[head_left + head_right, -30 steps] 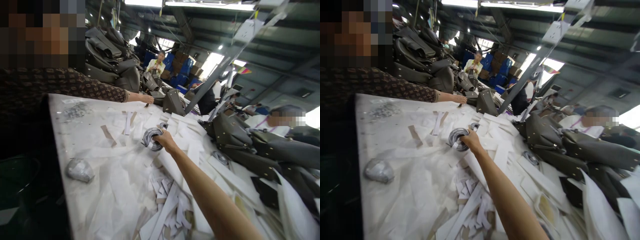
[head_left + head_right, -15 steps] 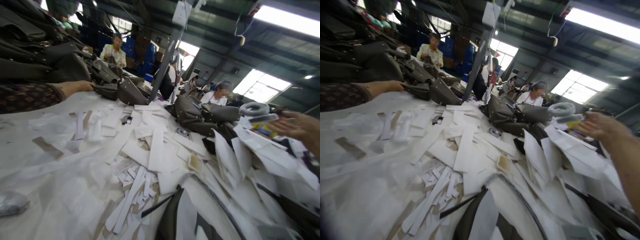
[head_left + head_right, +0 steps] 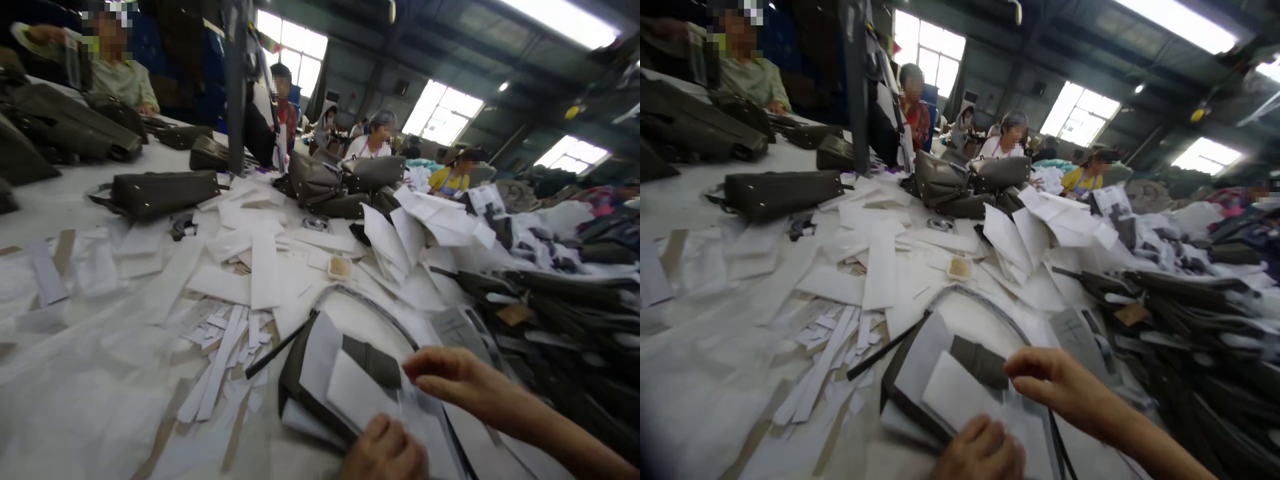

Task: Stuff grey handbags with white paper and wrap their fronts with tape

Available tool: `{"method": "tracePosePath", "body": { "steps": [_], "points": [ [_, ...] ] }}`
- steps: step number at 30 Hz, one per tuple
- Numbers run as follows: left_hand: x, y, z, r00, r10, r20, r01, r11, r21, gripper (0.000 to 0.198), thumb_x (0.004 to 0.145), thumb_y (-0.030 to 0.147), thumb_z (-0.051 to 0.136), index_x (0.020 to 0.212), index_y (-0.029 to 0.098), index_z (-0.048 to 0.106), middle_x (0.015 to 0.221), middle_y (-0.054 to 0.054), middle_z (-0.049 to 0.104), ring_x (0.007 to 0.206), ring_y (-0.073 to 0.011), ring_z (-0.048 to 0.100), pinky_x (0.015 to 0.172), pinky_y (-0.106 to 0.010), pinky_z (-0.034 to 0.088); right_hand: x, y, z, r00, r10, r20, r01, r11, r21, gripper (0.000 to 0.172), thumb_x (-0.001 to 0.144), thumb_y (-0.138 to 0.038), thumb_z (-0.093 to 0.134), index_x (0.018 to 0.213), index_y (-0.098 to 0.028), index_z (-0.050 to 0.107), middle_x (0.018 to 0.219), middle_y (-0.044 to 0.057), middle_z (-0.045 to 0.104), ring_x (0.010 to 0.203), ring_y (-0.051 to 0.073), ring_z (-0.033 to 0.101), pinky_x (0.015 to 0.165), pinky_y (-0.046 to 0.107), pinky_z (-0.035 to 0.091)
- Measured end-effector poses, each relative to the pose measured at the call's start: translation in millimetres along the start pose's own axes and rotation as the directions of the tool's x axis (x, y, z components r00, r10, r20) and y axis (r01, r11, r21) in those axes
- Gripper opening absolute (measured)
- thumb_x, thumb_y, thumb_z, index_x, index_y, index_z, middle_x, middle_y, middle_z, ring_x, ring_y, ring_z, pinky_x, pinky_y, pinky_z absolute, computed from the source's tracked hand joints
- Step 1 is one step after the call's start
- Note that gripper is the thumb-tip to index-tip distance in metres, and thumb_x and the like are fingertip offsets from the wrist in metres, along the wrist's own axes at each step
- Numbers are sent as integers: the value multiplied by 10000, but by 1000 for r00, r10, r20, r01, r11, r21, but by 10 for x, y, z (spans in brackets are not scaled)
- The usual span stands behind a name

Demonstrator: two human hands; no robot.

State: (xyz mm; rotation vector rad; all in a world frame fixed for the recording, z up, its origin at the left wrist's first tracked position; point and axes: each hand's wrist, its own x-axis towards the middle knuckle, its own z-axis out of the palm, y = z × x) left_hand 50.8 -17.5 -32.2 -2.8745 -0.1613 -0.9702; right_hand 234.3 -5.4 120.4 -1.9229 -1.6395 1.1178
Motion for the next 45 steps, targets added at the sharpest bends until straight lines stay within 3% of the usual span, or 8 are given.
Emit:
{"method": "tracePosePath", "body": {
  "steps": [8,14,21,28,34,40,43,45],
  "points": [
    [31,-22,-395,981,-113,156,149,958,-244,278,1000,196,452,1251,111,536,1114,-71,632,1090,-207,556,979,-349,404,-940,545,536,932,-131,-337,77,983,-169,167,870,-410,644,915,-301,761,949,41,759,877,221,719,798,304,587],
    [5,37,-361,973,-136,184,175,960,-217,293,1013,251,458,1280,147,519,1130,-43,642,1125,-201,550,1012,-351,387,-992,950,1070,722,-560,-405,361,806,-470,334,882,-153,625,1191,-275,663,1183,50,708,1142,219,642,995,369,537],
    [198,102,-239,957,-225,185,242,968,-74,290,984,243,506,1263,163,526,1079,-52,648,1057,-208,578,939,-356,438,-735,1263,782,547,-773,-322,540,619,-570,323,883,-122,640,1188,-227,638,1128,66,715,1118,212,635,952,376,544],
    [285,123,-181,944,-270,188,277,961,-12,246,986,233,495,1219,173,547,1123,-59,640,1016,-198,594,901,-351,458,-571,1159,484,780,-598,-183,476,758,-446,192,945,-286,577,1108,-255,672,1057,50,690,1007,216,621,894,399,520],
    [266,135,-175,954,-284,97,287,958,-26,239,991,228,479,1203,184,578,1134,-58,672,1058,-174,604,950,-342,459,-509,1056,495,851,-510,-128,403,789,-464,294,1006,-338,426,1113,-256,688,1066,72,667,992,235,584,902,431,478],
    [300,121,-206,957,-275,98,280,959,-48,254,1004,248,473,1227,200,585,1129,-54,686,1100,-187,601,978,-362,458,-373,922,272,936,-342,-86,319,924,-210,387,995,-411,396,990,-221,733,1003,69,700,951,218,630,874,371,499],
    [289,121,-196,955,-285,80,290,955,-56,233,996,275,501,1193,209,605,1132,-42,688,1109,-203,601,967,-370,459,-503,959,-65,943,-219,-249,226,974,-3,367,895,-490,545,1066,-222,729,1049,64,728,975,237,660,889,364,505],
    [275,123,-180,953,-295,70,299,952,-71,234,986,279,522,1193,208,607,1145,-34,686,1110,-210,599,973,-375,451,-698,1079,-364,863,-40,-504,109,988,107,413,818,-549,618,1049,-228,735,1007,60,744,939,259,676,867,378,511]
  ]
}}
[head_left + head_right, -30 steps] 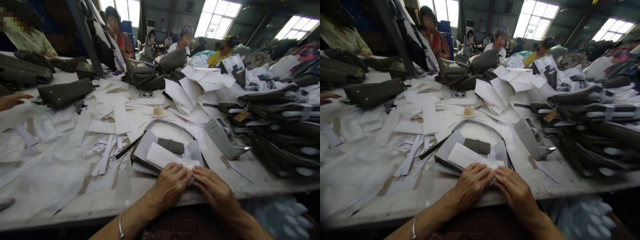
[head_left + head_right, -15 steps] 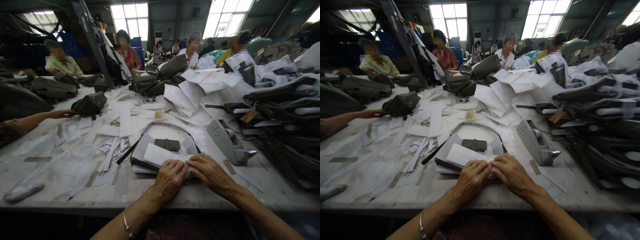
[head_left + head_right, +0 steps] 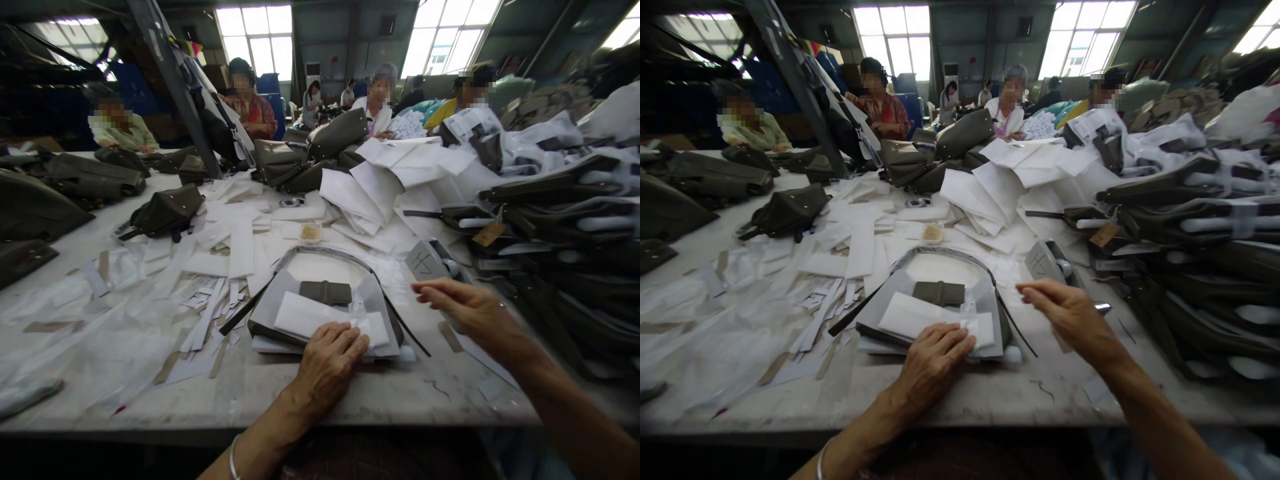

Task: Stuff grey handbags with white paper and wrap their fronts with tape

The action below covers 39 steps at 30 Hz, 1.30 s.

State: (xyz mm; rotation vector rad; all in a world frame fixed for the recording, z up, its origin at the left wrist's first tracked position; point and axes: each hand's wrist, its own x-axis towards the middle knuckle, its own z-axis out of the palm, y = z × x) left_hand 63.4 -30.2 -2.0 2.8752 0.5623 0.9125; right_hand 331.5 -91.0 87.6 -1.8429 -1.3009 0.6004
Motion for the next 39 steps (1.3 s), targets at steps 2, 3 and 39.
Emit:
{"method": "tracePosePath", "body": {
  "steps": [2,3,39],
  "points": [
    [-10,-5,17,1000,-3,-12,3,1000,-17,235,988,258,512,1197,205,606,1152,-26,685,1108,-215,598,978,-380,443,-47,136,-388,951,116,-287,-127,992,-18,430,757,-572,660,1013,-235,738,988,59,748,938,286,675,871,403,501],
    [-12,-8,26,1000,-1,-22,0,1000,-23,235,993,248,497,1198,204,606,1150,-23,685,1104,-218,598,976,-382,440,-67,227,-560,907,154,-392,-186,981,-45,422,738,-566,671,991,-235,738,994,61,747,961,303,667,890,419,489],
    [-78,-15,-87,996,10,88,-1,995,-102,252,986,248,513,1229,232,578,1164,-20,666,1121,-207,575,993,-367,433,-569,1213,-482,817,451,-359,-406,892,196,289,558,-510,724,599,-226,687,594,60,628,560,218,564,518,353,479]
  ]
}}
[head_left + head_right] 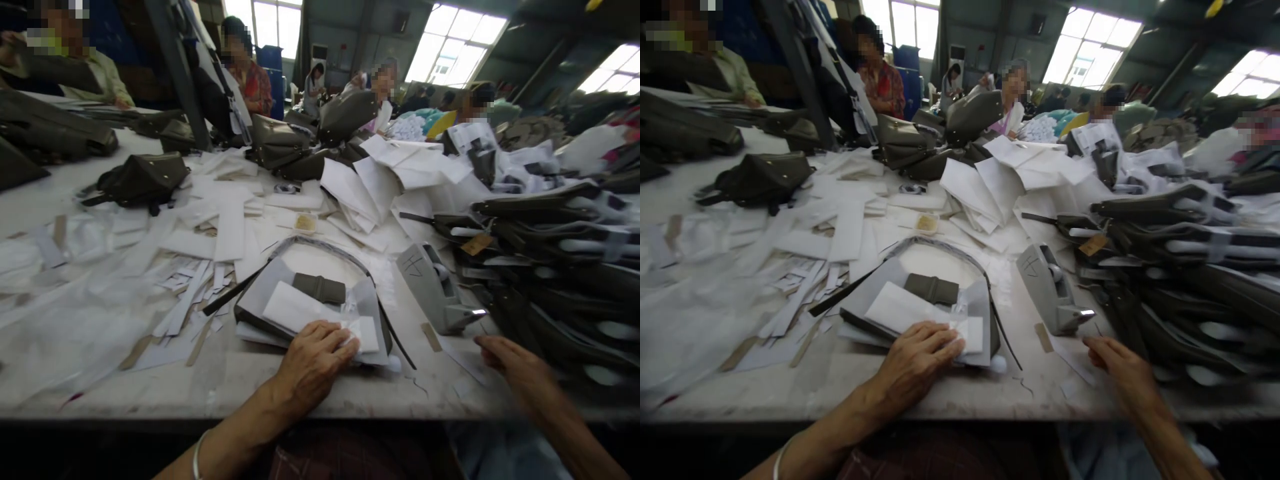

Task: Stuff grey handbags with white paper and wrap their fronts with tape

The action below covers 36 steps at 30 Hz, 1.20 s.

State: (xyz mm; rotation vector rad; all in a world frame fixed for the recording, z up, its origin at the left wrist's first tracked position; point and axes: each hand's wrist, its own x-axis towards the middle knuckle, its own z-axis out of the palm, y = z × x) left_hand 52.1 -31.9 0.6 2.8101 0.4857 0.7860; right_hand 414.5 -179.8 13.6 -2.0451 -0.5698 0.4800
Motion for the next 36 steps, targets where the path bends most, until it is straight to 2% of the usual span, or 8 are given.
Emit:
{"method": "tracePosePath", "body": {
  "steps": [3,7,11,14,17,22,26,36],
  "points": [
    [-4,8,-17,999,-15,51,15,1000,5,275,976,233,536,1249,226,554,1167,-25,655,1158,-192,554,1023,-350,416,-142,-543,163,926,-182,330,217,974,-72,344,692,-553,684,611,-219,670,644,42,627,673,215,596,636,322,502],
    [8,17,-59,997,-19,76,18,1000,17,280,969,236,553,1248,219,541,1162,-29,644,1178,-177,538,1036,-339,409,-431,-1503,745,580,-136,803,471,861,-194,328,805,-504,624,709,-200,700,642,7,623,622,160,553,584,259,448],
    [11,24,-81,996,-11,86,10,1000,10,247,973,228,543,1220,219,546,1149,-25,637,1153,-176,542,1017,-340,420,-494,-1962,1421,289,-65,955,757,626,-187,166,781,-318,617,694,-212,712,583,-38,601,561,118,521,522,224,366],
    [8,20,-86,995,-16,102,16,1000,0,240,969,234,543,1208,215,547,1136,-35,632,1121,-180,549,999,-342,430,-416,-2007,1796,205,35,978,941,268,-207,66,708,-231,680,684,-243,741,550,-35,625,527,133,552,500,240,343],
    [4,11,-95,995,-10,100,12,1000,-23,257,968,228,524,1222,197,538,1123,-52,629,1114,-197,543,987,-354,430,-403,-2018,2044,182,98,978,981,48,-187,73,628,-208,780,604,-254,730,545,-17,654,557,166,616,543,253,382],
    [11,3,-116,995,0,97,6,998,-57,296,947,199,541,1240,168,520,1126,-57,618,1098,-210,534,969,-357,426,-488,-2061,2246,174,95,980,984,-47,-170,350,555,-196,876,396,-200,565,484,13,618,620,210,667,664,298,431],
    [21,3,-108,995,-2,103,6,999,-38,267,957,205,522,1221,165,523,1067,-64,618,1056,-212,542,956,-364,433,-329,-2049,2247,213,18,977,972,-104,-210,340,515,-364,927,535,-176,645,675,92,711,750,288,694,771,372,441],
    [6,11,-63,997,0,82,0,1000,-8,242,968,216,517,1206,176,530,1055,-50,617,1058,-215,546,975,-368,414,67,-1528,1959,420,-379,825,905,243,-349,763,637,-346,813,1338,-209,544,1342,121,595,1231,299,548,994,416,442]
  ]
}}
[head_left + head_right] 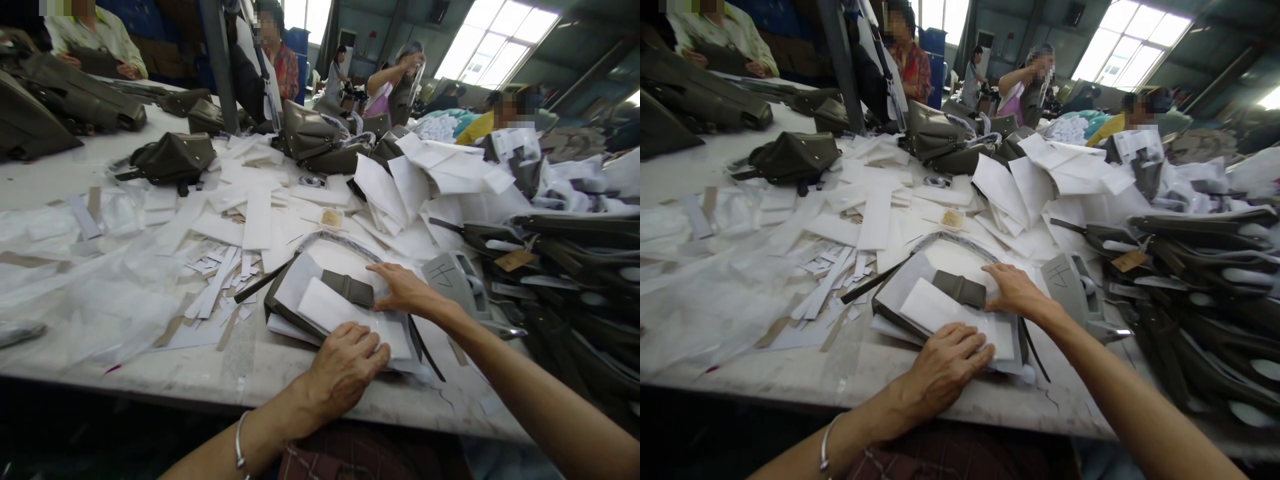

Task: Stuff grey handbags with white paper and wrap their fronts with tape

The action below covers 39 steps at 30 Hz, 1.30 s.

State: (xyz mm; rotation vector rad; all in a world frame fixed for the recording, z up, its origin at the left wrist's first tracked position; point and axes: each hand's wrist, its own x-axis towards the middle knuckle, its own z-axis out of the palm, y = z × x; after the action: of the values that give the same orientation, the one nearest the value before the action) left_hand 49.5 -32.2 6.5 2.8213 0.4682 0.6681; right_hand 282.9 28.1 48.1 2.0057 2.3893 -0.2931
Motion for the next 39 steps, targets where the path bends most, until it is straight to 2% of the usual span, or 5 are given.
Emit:
{"method": "tracePosePath", "body": {
  "steps": [7,15,24,32,39],
  "points": [
    [4,16,-25,1000,-11,6,10,1000,24,221,962,209,537,1183,196,538,1062,-26,626,1068,-195,551,961,-349,418,-325,-255,-100,894,192,-405,-124,974,190,415,882,-299,581,1273,-162,565,1315,143,608,1240,292,549,1064,480,404],
    [-1,10,104,1000,7,-4,-7,993,114,135,962,204,528,1037,121,605,1112,-72,645,1081,-201,576,971,-335,435,-1067,-775,539,853,-113,-510,186,978,94,434,1000,-399,409,1343,-166,538,1311,127,638,1187,270,619,996,435,504],
    [-278,-710,-865,988,-151,22,135,935,329,350,919,477,606,1158,222,622,1157,-50,672,1226,-282,539,1064,-473,379,-967,-501,777,807,-356,-471,242,927,-286,509,973,-341,493,1414,-89,456,1429,176,527,1306,298,513,1073,469,422],
    [-457,-383,-396,962,-218,-164,245,955,166,137,965,286,568,1037,182,622,1108,-59,686,1083,-210,621,1029,-427,430,-744,-578,306,856,-374,-357,344,927,-147,644,860,-508,645,1388,-174,493,1414,123,555,1335,300,479,1123,526,364],
    [-535,-389,-399,981,-126,-145,146,979,140,245,973,276,546,1184,157,580,1251,-96,653,1255,-222,543,1093,-453,389,-664,-1000,769,809,-351,-472,293,936,-194,461,924,-203,535,1378,-131,501,1425,114,548,1334,296,477,1109,513,367]
  ]
}}
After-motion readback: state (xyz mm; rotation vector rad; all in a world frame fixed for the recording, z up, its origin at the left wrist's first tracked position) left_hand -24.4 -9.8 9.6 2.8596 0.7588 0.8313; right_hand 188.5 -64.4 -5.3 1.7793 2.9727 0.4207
